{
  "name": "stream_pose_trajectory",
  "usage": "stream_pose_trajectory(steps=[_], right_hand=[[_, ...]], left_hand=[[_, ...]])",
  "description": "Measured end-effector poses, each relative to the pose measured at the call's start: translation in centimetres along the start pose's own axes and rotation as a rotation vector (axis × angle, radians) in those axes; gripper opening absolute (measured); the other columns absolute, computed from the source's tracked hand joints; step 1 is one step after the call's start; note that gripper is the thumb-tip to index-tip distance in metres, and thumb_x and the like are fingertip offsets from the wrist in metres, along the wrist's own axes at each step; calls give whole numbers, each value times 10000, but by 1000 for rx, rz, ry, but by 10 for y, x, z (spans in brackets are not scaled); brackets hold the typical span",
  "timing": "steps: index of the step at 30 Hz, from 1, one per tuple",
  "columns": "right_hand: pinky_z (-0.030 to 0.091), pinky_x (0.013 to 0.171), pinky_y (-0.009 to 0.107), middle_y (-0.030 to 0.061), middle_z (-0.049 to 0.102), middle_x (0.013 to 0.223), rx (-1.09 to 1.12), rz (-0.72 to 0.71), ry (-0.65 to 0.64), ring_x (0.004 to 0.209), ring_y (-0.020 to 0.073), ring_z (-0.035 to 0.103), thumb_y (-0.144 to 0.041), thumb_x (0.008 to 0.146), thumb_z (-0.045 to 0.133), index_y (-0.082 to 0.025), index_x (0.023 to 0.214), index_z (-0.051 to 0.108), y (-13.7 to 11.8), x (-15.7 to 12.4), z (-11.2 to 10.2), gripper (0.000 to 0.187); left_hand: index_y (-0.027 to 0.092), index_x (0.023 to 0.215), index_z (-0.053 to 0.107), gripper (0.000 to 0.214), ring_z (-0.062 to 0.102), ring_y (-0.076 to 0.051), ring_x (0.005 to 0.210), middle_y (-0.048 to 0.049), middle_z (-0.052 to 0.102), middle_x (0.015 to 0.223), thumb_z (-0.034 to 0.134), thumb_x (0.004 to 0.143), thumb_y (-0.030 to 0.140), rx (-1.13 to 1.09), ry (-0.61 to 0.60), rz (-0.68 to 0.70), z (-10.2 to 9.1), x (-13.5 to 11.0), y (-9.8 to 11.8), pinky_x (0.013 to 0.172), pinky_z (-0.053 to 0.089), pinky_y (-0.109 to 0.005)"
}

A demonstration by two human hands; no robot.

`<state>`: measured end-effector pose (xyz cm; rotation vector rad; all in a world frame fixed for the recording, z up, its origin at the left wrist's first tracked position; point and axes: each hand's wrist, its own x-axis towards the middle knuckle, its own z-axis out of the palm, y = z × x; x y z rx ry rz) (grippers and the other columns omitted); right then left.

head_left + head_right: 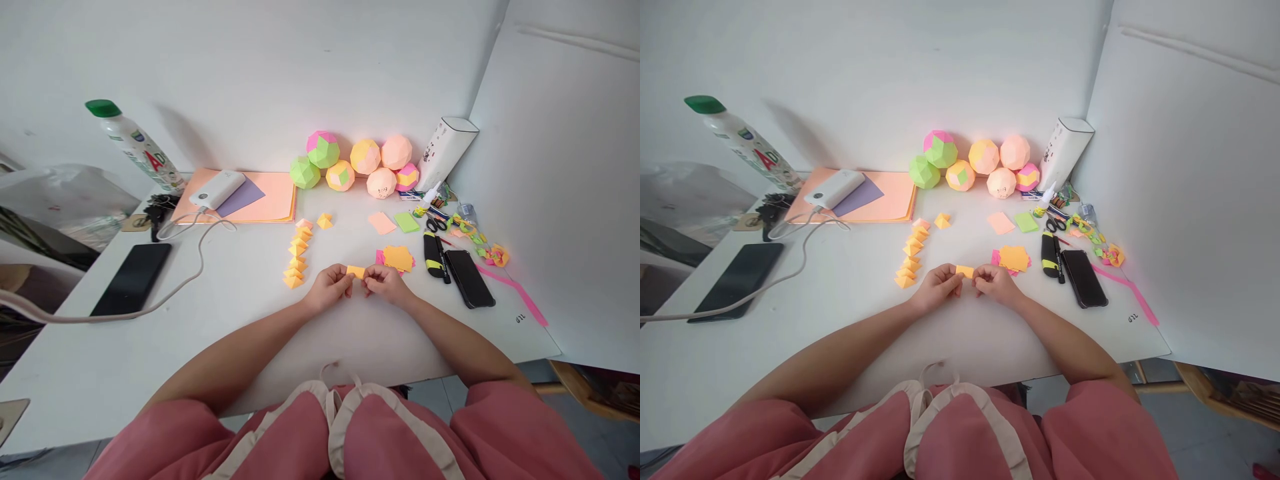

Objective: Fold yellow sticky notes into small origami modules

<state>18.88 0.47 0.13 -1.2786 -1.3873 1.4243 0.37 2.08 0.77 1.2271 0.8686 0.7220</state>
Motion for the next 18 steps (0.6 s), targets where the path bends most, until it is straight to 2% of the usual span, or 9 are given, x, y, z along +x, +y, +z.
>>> stream_pose_trajectory(steps=[3,6,8,11,14,18], right_hand=[[541,560,285,-12,571,673,97,-7,11,536,91,558,-272,711,619,-149,739,587,2,2,-3,130],[539,558,281,14,606,710,152,-1,-35,566,99,572,-319,744,619,-140,806,613,-1,3,-5,190],[523,519,265,29,622,725,201,21,-102,564,106,580,-334,764,605,-137,828,616,-4,2,-7,207],[497,447,250,17,615,690,314,76,-185,535,118,582,-339,778,592,-150,861,591,-8,1,-8,207],[495,427,248,7,607,663,387,143,-226,529,123,583,-328,777,596,-155,860,573,-9,1,-8,193],[493,429,238,8,610,655,430,185,-227,525,112,574,-291,761,617,-150,771,563,-7,1,-7,152]], left_hand=[[173,720,453,300,494,-82,512,23,584,577,561,776,447,-20,14,45,-3,1,-1,519,398,-215],[154,799,567,276,557,-109,621,-23,628,692,565,782,429,42,-39,124,-3,3,-8,536,423,-219],[156,833,618,263,583,-128,682,-46,632,753,571,784,410,66,-4,189,-3,3,-14,529,437,-220],[181,884,659,252,589,-133,686,-63,626,830,556,795,393,152,121,366,-2,3,-21,514,464,-236],[206,913,674,236,598,-134,715,-71,640,880,507,830,351,307,156,516,-3,1,-23,629,507,-278],[215,934,672,240,612,-152,795,-77,659,902,455,859,285,465,188,602,-3,-1,-22,723,507,-305]])
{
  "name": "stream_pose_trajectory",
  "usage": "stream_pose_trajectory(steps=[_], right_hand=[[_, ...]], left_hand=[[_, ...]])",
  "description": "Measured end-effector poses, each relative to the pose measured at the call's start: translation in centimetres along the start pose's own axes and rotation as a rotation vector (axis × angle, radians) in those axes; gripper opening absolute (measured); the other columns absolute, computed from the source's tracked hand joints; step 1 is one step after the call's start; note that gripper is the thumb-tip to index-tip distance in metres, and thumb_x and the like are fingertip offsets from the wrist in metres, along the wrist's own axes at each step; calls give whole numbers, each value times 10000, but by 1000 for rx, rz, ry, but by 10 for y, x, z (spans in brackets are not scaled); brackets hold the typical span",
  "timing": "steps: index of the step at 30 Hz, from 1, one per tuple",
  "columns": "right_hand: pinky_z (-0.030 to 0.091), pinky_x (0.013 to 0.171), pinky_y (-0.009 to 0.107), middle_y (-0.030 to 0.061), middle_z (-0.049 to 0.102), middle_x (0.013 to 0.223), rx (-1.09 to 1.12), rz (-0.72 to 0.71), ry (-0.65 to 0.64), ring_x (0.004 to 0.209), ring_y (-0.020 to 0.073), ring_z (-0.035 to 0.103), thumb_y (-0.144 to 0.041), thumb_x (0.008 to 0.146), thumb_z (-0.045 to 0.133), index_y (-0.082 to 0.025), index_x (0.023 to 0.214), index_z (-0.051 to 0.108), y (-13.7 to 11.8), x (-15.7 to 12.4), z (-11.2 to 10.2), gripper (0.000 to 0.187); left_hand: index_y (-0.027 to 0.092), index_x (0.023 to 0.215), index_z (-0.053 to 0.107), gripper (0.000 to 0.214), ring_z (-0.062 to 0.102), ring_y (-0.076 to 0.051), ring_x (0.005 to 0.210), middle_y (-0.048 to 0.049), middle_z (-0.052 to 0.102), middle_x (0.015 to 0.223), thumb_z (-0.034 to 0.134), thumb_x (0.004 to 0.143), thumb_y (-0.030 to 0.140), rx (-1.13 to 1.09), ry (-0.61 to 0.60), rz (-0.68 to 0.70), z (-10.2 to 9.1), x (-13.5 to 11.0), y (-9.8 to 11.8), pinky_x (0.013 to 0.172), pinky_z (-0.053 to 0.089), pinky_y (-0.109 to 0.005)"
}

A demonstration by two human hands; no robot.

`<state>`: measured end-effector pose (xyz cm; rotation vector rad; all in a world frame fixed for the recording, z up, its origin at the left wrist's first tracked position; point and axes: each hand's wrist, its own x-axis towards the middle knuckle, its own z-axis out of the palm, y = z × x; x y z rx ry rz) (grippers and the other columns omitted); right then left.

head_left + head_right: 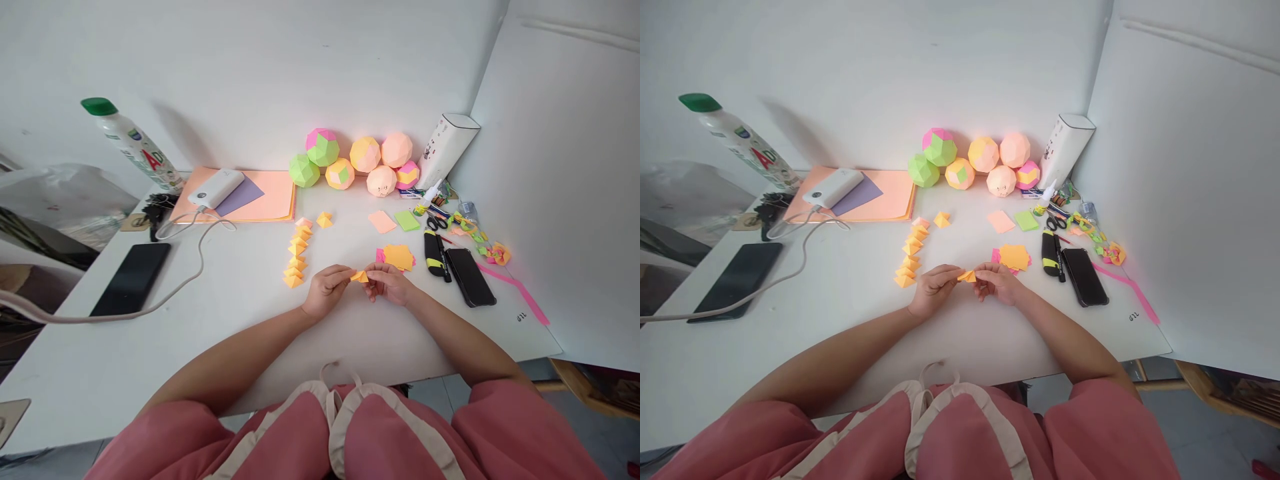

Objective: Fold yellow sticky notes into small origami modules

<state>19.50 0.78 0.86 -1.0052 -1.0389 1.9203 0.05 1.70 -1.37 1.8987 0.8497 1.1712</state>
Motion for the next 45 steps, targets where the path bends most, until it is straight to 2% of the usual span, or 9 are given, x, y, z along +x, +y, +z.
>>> stream_pose_trajectory(steps=[9,12,19,23,25,28,33,40,45], right_hand=[[497,425,249,-4,605,600,-28,19,36,499,115,568,-286,712,653,-153,764,556,-3,-1,3,173],[487,422,246,-15,593,588,-63,-14,90,465,100,545,-294,704,655,-154,719,549,-2,-1,5,177],[467,426,235,-24,568,596,-212,-124,165,467,86,515,-311,719,641,-157,717,544,6,1,6,182],[458,448,239,-36,533,575,-402,-158,150,472,91,504,-337,767,589,-169,754,534,8,-1,6,177],[432,458,222,-30,516,595,-584,-170,107,497,86,486,-333,769,588,-165,751,548,3,-5,4,174],[440,564,234,14,554,741,-854,-191,-130,621,99,495,-290,731,637,-158,715,584,-11,-13,-2,143],[455,802,290,61,529,1048,-1045,-171,-475,951,168,524,-161,673,657,-203,983,624,-29,-24,-6,314],[454,805,301,61,507,976,-1200,-263,-388,893,163,544,-186,766,605,-198,824,685,-14,-20,-2,100],[443,843,316,77,496,1047,-1235,-369,-416,970,181,509,-145,742,608,-200,973,658,-14,-20,2,243]], left_hand=[[200,979,649,277,610,-163,832,-91,654,957,425,818,177,60,-50,41,2,1,1,734,496,-307],[187,982,647,303,599,-155,783,-86,647,915,420,783,160,-20,-134,13,0,2,3,729,492,-307],[152,1030,617,370,569,-114,625,-59,642,828,379,748,177,-328,-269,-357,-4,5,7,584,490,-256],[143,1001,608,344,559,-106,619,-47,629,806,404,726,173,-355,-249,-416,-3,7,6,577,484,-242],[138,994,601,337,550,-101,607,-44,622,797,405,722,174,-369,-233,-444,-2,7,6,567,480,-239],[131,989,594,328,538,-96,595,-47,617,801,406,724,177,-382,-219,-479,-2,7,7,572,478,-243],[142,980,597,320,542,-98,612,-53,615,838,403,727,180,-346,-243,-488,-3,8,9,587,474,-246],[153,968,604,317,557,-101,626,-44,617,845,395,731,172,-290,-271,-454,-3,10,8,614,479,-250],[147,974,593,316,551,-104,625,-47,613,840,392,733,179,-314,-267,-465,-3,10,9,604,476,-252]])
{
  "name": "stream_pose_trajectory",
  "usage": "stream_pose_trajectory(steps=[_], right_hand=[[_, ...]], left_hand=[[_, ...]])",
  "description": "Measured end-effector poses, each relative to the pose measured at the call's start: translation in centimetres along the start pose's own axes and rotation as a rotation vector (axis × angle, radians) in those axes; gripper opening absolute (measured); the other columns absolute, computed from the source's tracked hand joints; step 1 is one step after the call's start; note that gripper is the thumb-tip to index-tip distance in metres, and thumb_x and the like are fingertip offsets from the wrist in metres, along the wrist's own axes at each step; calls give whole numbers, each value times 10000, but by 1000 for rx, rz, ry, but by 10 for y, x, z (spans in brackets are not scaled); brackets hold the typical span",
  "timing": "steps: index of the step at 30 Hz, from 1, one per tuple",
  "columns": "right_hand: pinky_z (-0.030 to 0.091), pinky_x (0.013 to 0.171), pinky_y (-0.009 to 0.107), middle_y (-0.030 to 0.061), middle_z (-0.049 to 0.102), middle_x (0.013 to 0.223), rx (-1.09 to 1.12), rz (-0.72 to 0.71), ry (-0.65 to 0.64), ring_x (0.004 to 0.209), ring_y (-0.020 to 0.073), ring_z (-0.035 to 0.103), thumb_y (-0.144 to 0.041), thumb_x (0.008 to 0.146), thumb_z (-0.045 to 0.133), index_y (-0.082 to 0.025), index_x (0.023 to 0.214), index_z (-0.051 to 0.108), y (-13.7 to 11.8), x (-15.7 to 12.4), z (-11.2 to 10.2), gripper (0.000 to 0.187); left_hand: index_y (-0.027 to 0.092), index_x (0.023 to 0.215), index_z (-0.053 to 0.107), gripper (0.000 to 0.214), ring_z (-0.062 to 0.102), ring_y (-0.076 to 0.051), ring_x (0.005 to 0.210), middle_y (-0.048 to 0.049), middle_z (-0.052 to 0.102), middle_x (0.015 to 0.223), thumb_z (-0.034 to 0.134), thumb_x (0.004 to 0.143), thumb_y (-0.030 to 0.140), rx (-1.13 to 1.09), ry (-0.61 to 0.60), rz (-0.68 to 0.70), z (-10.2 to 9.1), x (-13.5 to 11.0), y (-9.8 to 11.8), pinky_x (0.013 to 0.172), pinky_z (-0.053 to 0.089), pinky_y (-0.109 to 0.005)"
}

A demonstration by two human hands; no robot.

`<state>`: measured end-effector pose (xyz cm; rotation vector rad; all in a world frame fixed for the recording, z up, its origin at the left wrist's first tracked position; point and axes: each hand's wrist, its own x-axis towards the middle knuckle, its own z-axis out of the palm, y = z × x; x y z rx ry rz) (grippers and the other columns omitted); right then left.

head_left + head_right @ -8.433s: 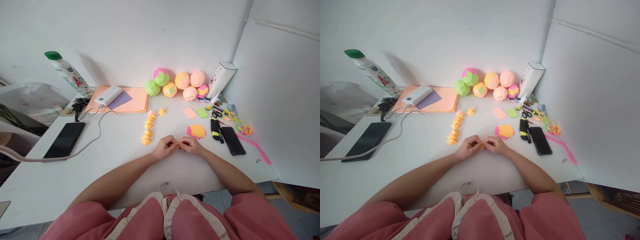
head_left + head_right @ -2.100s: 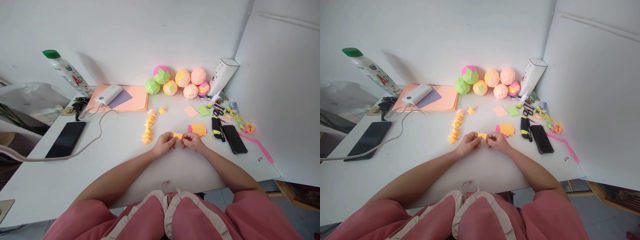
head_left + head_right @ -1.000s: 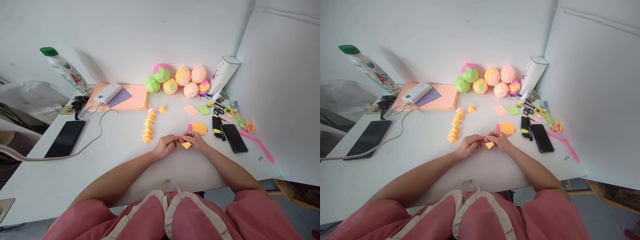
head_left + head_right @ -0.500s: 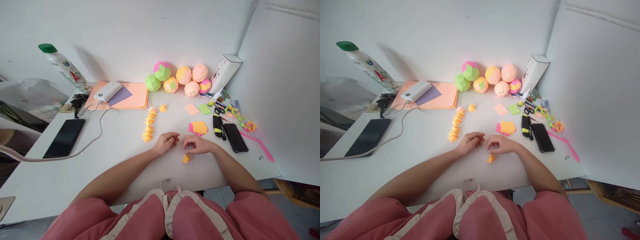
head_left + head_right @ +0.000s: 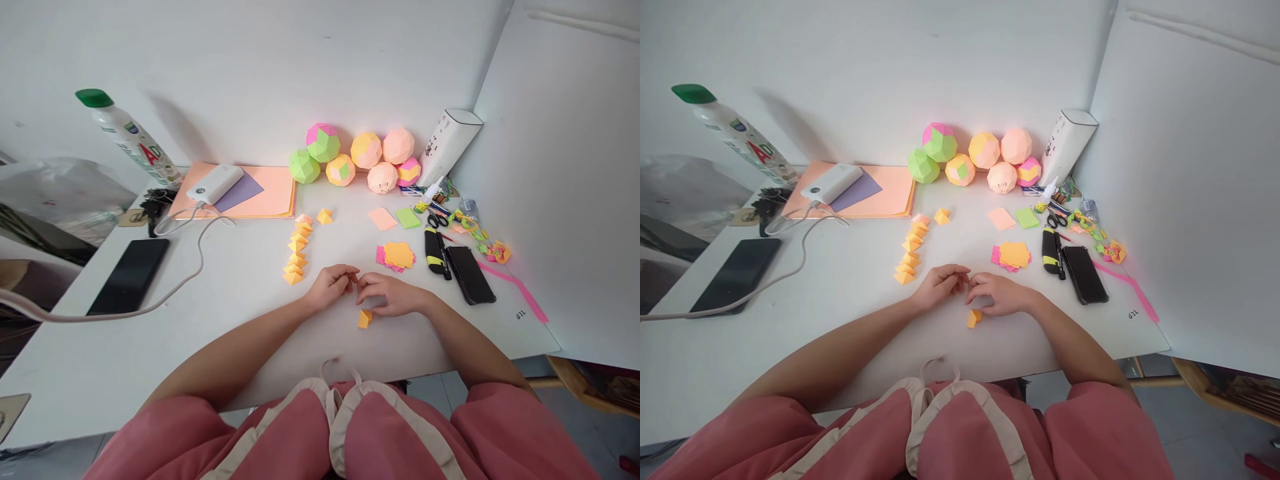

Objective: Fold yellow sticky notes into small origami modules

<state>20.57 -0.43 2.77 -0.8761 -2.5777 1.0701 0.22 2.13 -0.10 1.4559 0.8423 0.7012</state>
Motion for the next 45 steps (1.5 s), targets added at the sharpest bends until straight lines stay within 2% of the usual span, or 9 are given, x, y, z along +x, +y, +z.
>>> stream_pose_trajectory(steps=[6,11,15,19,23,27,30,35,45], right_hand=[[426,840,341,84,524,995,-128,-118,-20,971,203,460,-202,786,601,-227,871,714,-3,5,8,143],[430,812,337,89,573,910,-137,-103,108,911,196,499,-219,824,546,-199,812,696,1,11,15,152],[450,655,278,55,619,795,84,149,311,714,147,539,-285,858,490,-169,840,626,3,12,16,179],[398,492,221,12,590,675,340,357,452,553,103,499,-401,805,561,-162,786,597,6,12,16,242],[434,490,221,9,584,700,555,383,505,558,97,512,-409,762,613,-166,807,597,10,13,17,248],[482,517,242,7,598,742,723,369,566,578,99,545,-378,744,642,-175,872,574,11,16,18,249],[478,495,239,-2,597,707,784,392,590,538,90,540,-369,741,647,-168,818,560,12,16,18,232],[459,475,221,-14,584,641,732,405,594,509,82,528,-351,724,660,-157,749,573,11,16,20,214],[454,480,218,-25,552,577,723,432,571,512,92,526,-257,771,556,-162,736,566,1,17,17,101]], left_hand=[[145,982,593,318,570,-108,642,-53,624,877,385,744,171,-21,-10,19,0,0,-2,609,478,-253],[146,966,597,289,569,-116,650,-55,629,861,396,762,186,-12,8,10,1,-1,0,601,476,-257],[155,996,591,285,566,-129,696,-74,619,934,420,819,299,-18,12,45,0,-3,4,611,471,-265],[146,1023,579,351,558,-130,676,-73,624,900,496,809,411,9,-15,33,0,-5,8,599,454,-263],[143,940,596,326,546,-117,632,-38,627,772,568,764,415,-11,-56,-8,2,-3,8,570,434,-245],[139,838,578,290,551,-106,624,-35,628,766,571,758,417,-87,25,-18,2,-1,5,583,446,-245],[141,842,568,293,556,-104,621,-38,628,778,580,751,420,-97,66,-25,2,0,2,579,447,-245],[157,873,557,313,573,-122,665,-41,626,805,619,726,426,-52,34,-7,4,-2,1,590,450,-251],[148,871,542,366,524,-95,586,-12,589,703,511,796,505,-91,-30,-57,-1,-1,5,579,434,-239]])
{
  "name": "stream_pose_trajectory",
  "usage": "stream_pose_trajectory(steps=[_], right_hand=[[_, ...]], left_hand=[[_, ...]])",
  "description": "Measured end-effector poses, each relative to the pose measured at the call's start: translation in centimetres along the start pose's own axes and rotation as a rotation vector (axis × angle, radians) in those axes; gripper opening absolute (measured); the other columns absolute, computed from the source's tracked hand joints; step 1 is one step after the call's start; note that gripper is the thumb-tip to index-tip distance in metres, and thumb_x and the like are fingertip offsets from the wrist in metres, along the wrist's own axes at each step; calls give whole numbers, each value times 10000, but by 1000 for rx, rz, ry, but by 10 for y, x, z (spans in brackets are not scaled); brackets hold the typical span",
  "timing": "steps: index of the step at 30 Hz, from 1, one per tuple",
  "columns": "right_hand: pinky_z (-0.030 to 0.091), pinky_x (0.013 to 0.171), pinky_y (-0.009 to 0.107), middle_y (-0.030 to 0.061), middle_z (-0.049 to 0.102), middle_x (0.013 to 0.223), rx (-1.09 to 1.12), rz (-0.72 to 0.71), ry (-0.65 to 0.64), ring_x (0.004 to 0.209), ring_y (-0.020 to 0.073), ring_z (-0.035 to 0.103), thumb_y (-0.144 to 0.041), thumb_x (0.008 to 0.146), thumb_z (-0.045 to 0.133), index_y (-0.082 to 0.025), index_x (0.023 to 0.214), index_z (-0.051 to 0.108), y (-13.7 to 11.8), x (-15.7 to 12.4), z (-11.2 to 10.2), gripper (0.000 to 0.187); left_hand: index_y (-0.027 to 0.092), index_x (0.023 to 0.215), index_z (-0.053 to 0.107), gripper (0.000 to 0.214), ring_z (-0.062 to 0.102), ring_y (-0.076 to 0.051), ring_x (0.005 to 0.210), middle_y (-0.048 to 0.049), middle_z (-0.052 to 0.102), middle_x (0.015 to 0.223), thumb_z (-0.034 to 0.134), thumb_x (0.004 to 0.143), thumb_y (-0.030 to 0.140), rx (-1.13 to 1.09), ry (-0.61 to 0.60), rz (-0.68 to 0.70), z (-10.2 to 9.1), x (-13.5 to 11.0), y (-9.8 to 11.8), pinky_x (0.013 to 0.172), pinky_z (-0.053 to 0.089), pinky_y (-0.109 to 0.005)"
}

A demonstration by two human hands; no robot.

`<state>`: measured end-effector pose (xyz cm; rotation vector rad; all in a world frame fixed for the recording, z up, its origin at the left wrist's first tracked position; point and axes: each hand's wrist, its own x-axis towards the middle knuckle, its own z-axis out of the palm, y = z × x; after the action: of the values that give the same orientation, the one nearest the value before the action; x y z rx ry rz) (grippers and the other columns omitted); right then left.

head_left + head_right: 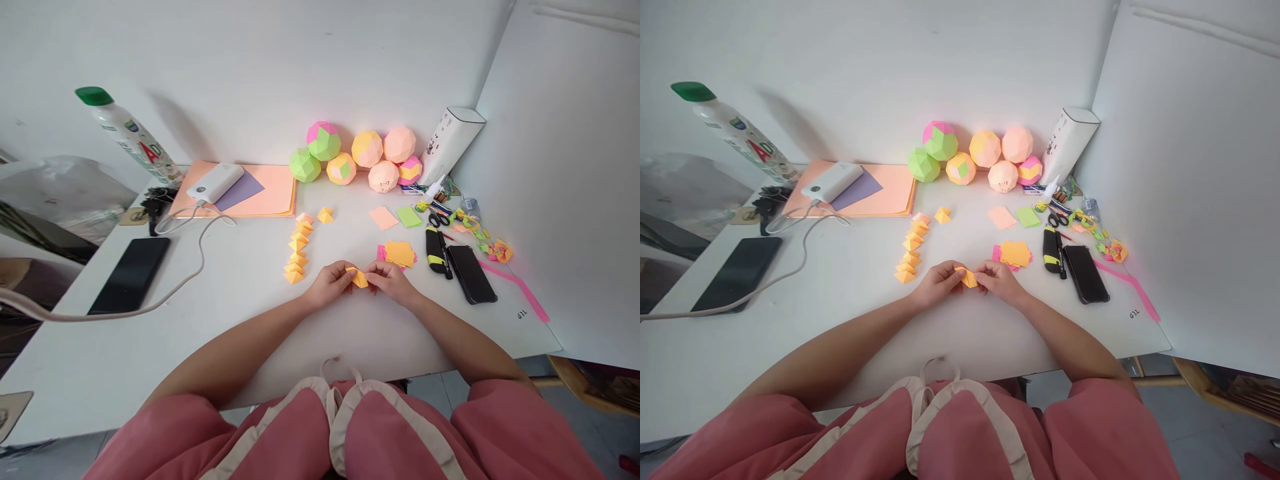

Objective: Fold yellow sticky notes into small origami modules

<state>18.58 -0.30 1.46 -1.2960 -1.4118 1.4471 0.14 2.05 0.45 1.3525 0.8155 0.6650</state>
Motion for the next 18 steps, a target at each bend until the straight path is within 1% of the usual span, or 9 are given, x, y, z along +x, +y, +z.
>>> stream_pose_trajectory(steps=[2,3,6,9,11,13,16,18], right_hand=[[455,480,215,-27,550,613,1,-43,-5,533,93,528,-221,779,525,-176,800,550,2,0,0,56],[457,485,214,-25,556,648,-11,-81,-7,547,93,530,-202,778,517,-186,840,539,4,0,0,68],[473,536,229,5,579,796,-136,-258,-25,624,98,547,-158,765,527,-206,909,530,9,0,0,151],[482,567,246,44,586,868,-289,-469,-25,716,125,564,-148,760,548,-201,857,581,12,3,-2,115],[491,571,254,57,594,866,-316,-551,4,748,138,576,-153,767,557,-197,815,611,14,5,-3,84],[508,582,265,65,605,877,-282,-554,37,771,148,593,-175,776,570,-195,807,631,14,6,-5,72],[526,571,282,71,611,903,-199,-471,64,758,155,607,-236,775,597,-198,804,648,13,5,-6,70],[530,561,292,70,614,903,-172,-424,70,727,154,606,-277,768,613,-203,792,657,11,4,-7,89]], left_hand=[[144,881,543,386,510,-93,577,-5,571,678,503,796,519,-15,-5,-13,0,0,1,576,428,-237],[143,883,543,393,505,-93,575,-2,564,669,501,794,524,-18,-4,-15,0,0,1,573,424,-237],[146,883,544,397,490,-94,558,5,550,644,501,792,530,-10,-2,-10,0,0,2,557,407,-234],[147,889,554,374,479,-95,548,7,550,626,495,803,506,-11,-6,-11,0,0,3,551,397,-234],[146,927,568,343,486,-99,567,-3,573,653,477,825,461,-44,-24,-5,0,-1,4,576,410,-241],[150,991,569,308,502,-105,593,-18,605,706,459,841,396,-99,-45,9,-1,-1,4,607,424,-253],[150,1045,560,289,523,-114,608,-36,633,755,457,830,313,-149,-75,29,-4,0,2,620,432,-267],[144,1048,560,288,531,-117,613,-42,639,753,458,828,300,-153,-97,38,-5,0,1,623,431,-271]])
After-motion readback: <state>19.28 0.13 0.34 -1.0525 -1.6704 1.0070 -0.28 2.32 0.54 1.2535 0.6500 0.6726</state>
